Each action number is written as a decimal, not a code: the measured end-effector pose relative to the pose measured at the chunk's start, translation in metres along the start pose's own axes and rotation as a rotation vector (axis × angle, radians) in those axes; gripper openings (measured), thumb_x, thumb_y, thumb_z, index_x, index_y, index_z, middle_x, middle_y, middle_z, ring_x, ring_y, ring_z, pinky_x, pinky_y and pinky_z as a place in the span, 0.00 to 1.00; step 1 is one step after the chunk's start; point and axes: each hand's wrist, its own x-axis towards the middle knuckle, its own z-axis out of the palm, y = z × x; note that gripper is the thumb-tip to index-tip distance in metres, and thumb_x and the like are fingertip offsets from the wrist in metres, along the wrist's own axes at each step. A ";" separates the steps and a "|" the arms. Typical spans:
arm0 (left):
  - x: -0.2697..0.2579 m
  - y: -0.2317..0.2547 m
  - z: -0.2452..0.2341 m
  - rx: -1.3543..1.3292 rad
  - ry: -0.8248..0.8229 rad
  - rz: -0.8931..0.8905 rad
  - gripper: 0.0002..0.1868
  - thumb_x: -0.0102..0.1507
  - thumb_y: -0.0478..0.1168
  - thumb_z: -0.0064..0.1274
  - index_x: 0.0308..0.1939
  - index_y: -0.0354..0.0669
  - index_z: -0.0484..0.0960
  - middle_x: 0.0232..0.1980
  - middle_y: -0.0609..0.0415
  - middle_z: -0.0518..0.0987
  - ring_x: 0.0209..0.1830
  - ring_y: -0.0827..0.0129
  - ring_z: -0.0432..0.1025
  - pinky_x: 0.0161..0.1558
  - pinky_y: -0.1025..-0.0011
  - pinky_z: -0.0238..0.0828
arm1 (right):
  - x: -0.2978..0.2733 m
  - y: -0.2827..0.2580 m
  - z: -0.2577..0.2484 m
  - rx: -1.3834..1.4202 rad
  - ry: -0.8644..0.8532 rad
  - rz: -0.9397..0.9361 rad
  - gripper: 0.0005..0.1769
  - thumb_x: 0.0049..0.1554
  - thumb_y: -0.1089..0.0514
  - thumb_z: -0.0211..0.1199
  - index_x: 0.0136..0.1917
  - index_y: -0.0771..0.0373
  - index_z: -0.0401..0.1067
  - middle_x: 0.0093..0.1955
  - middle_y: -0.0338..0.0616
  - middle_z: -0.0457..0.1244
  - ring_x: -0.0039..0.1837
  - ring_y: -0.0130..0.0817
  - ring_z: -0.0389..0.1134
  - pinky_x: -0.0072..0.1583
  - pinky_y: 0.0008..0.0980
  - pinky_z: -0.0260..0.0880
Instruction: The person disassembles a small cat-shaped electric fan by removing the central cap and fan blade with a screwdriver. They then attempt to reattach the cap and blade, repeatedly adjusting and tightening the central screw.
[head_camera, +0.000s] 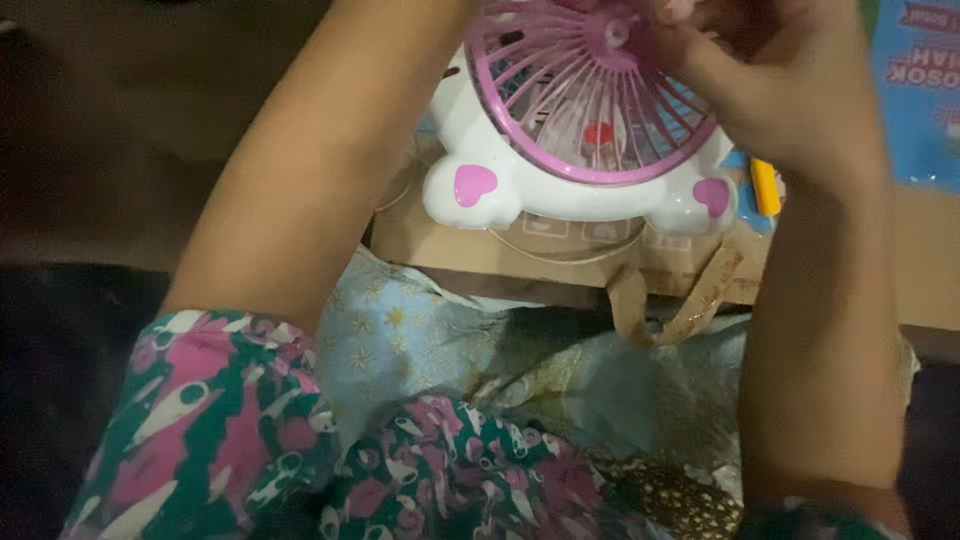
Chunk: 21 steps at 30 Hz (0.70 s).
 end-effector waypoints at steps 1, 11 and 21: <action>-0.001 -0.001 0.000 -0.011 0.001 0.019 0.18 0.59 0.53 0.57 0.44 0.44 0.86 0.35 0.53 0.86 0.32 0.67 0.83 0.32 0.69 0.80 | 0.001 0.000 -0.002 0.012 -0.034 0.001 0.06 0.71 0.70 0.57 0.60 0.65 0.69 0.59 0.39 0.66 0.63 0.26 0.69 0.68 0.29 0.74; -0.009 0.001 -0.007 -0.104 0.026 0.182 0.18 0.60 0.52 0.57 0.45 0.45 0.85 0.36 0.54 0.87 0.33 0.69 0.85 0.33 0.71 0.83 | 0.016 0.002 -0.012 -0.279 -0.193 0.026 0.12 0.67 0.72 0.63 0.63 0.72 0.69 0.58 0.50 0.68 0.64 0.40 0.72 0.64 0.39 0.76; -0.007 0.007 -0.002 -0.532 0.089 0.237 0.16 0.61 0.52 0.54 0.45 0.47 0.82 0.36 0.57 0.87 0.32 0.70 0.86 0.33 0.71 0.83 | 0.027 -0.013 -0.017 -0.187 -0.121 0.143 0.22 0.60 0.67 0.65 0.66 0.64 0.67 0.60 0.41 0.67 0.59 0.27 0.70 0.58 0.29 0.75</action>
